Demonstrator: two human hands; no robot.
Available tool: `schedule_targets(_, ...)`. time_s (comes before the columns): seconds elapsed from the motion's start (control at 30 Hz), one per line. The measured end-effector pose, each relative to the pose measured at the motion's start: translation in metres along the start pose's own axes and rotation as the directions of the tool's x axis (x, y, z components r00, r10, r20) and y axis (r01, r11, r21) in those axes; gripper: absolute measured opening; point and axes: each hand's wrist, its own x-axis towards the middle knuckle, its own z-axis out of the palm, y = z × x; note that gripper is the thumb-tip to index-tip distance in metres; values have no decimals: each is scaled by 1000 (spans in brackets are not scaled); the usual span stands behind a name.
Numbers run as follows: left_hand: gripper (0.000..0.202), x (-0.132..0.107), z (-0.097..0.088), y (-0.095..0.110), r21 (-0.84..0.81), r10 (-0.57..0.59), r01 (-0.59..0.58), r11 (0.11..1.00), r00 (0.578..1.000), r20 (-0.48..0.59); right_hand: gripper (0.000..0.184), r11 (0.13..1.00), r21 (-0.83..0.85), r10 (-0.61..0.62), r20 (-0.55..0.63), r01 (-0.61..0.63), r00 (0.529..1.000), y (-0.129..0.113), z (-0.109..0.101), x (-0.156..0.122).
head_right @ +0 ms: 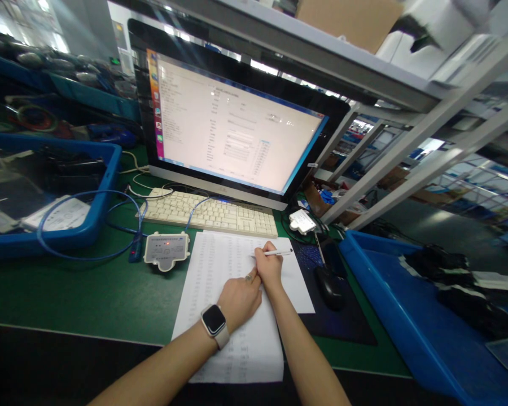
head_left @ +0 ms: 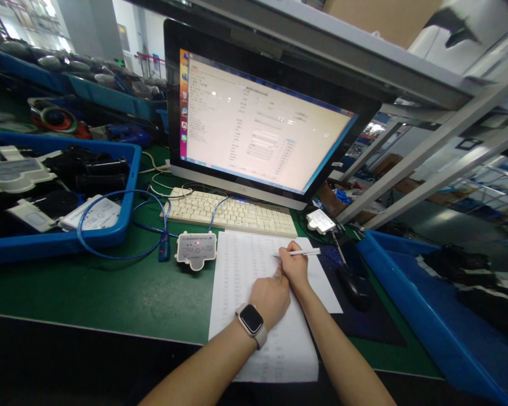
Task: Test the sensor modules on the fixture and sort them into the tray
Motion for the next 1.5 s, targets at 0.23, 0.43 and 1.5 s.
schedule_targets(0.23,30,0,0,0,3,-1,1,1000,1000,5,22,1000,24,-2,6,2,1000,0,0,0)
schedule_targets(0.43,31,0,-2,0,4,3,-3,1000,1000,13,23,993,112,20,-6,-19,1000,4,1,1)
schedule_targets(1.5,63,-92,-86,-138,437,53,198,877,865,-499,21,993,-115,3,-102,-15,995,28,-64,21)
